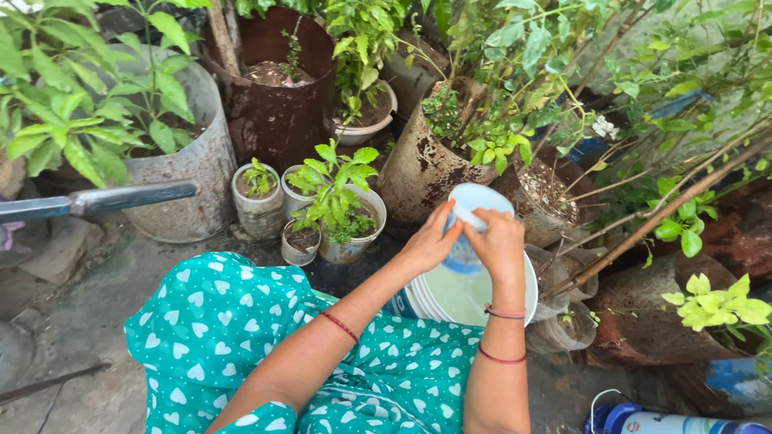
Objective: The person washes a plastic container by hand, repeatedly dipping it into a bucket of water and scrubbing its surface.
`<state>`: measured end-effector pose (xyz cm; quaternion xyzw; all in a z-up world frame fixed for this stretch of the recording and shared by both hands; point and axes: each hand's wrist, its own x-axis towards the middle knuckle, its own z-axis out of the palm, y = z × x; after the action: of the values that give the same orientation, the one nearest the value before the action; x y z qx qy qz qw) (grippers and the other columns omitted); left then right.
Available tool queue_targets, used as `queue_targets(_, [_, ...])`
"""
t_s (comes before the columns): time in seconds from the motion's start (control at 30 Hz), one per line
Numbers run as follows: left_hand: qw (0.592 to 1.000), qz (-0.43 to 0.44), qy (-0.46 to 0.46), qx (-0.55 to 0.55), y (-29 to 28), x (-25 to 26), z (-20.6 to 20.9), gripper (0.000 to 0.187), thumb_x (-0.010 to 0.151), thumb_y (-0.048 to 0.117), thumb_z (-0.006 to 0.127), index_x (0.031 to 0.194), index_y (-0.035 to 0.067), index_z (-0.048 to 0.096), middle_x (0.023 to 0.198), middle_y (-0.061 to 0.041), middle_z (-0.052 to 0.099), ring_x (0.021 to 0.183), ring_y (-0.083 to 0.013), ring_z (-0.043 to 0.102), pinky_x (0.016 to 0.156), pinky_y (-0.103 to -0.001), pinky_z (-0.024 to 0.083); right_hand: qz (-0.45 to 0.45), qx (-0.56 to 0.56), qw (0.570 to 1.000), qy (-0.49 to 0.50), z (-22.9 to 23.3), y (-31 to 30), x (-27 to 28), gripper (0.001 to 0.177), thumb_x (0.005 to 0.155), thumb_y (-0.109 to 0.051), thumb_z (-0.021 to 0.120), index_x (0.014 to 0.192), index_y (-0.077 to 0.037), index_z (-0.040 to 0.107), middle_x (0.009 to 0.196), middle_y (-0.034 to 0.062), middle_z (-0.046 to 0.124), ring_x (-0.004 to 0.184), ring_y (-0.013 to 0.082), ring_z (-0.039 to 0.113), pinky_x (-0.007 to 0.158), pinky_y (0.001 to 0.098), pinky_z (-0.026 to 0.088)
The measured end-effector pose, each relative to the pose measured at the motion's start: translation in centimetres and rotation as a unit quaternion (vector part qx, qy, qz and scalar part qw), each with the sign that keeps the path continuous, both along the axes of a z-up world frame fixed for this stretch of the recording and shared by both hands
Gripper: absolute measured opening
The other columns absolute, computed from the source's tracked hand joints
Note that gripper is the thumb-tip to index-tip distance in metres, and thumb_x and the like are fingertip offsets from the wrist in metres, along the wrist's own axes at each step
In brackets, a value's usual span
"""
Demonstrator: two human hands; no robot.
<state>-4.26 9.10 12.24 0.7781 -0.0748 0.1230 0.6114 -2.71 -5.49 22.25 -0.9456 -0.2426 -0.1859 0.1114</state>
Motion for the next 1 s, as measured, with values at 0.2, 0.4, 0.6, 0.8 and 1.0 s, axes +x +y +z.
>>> queue_targets(0.2, [0.97,0.095,-0.222,-0.004,5.8,-8.5,15.5,0.066,0.109,0.032,0.051,0.161,0.001,0.026,0.167,-0.027,0.028,0.157,-0.0413,0.029,0.127,-0.045,0.027,0.138,0.228,0.951,-0.159,10.2,6.0,-7.2,0.029,0.081,-0.014,0.081,0.091,-0.002,0.056,0.117,0.0164,0.059,0.114,0.0346,0.055,0.102,0.0438,0.045])
queue_targets(0.4, [0.91,0.162,-0.359,0.13,12.7,-17.0,25.5,0.058,0.11,0.037,0.056,0.155,0.005,0.035,0.162,-0.019,0.038,0.156,-0.0343,0.035,0.133,-0.045,0.026,0.26,0.416,0.845,-0.213,19.3,11.7,-13.4,0.034,0.089,-0.02,0.08,0.094,-0.003,0.052,0.125,0.0119,0.048,0.121,0.0287,0.05,0.105,0.0395,0.042])
queue_targets(0.6, [0.849,0.278,-0.413,-0.176,31.9,-13.3,20.2,0.051,0.123,0.023,0.044,0.166,0.005,0.024,0.171,-0.008,0.03,0.153,-0.0163,0.034,0.132,-0.033,0.025,0.512,0.246,0.814,-0.119,17.6,34.9,-6.1,0.042,0.08,-0.026,0.083,0.1,-0.003,0.055,0.118,0.0156,0.05,0.111,0.034,0.049,0.097,0.0424,0.043])
queue_targets(0.8, [0.873,0.339,-0.191,-0.294,37.8,-5.1,4.7,0.062,0.113,0.032,0.036,0.161,-0.004,0.023,0.168,-0.015,0.031,0.152,-0.0223,0.033,0.124,-0.033,0.026,0.529,0.19,0.826,-0.049,10.5,37.2,-2.6,0.047,0.077,-0.028,0.084,0.107,-0.001,0.062,0.115,0.0166,0.055,0.111,0.037,0.052,0.098,0.0451,0.044])
queue_targets(1.0, [0.941,0.263,-0.102,-0.188,24.6,1.7,-0.8,0.058,0.112,0.03,0.031,0.158,-0.004,0.03,0.161,-0.018,0.038,0.149,-0.0248,0.035,0.122,-0.034,0.026,0.367,0.167,0.911,-0.092,6.2,23.3,-0.9,0.044,0.08,-0.03,0.085,0.104,0.001,0.065,0.115,0.0205,0.059,0.111,0.0395,0.054,0.098,0.0475,0.046])
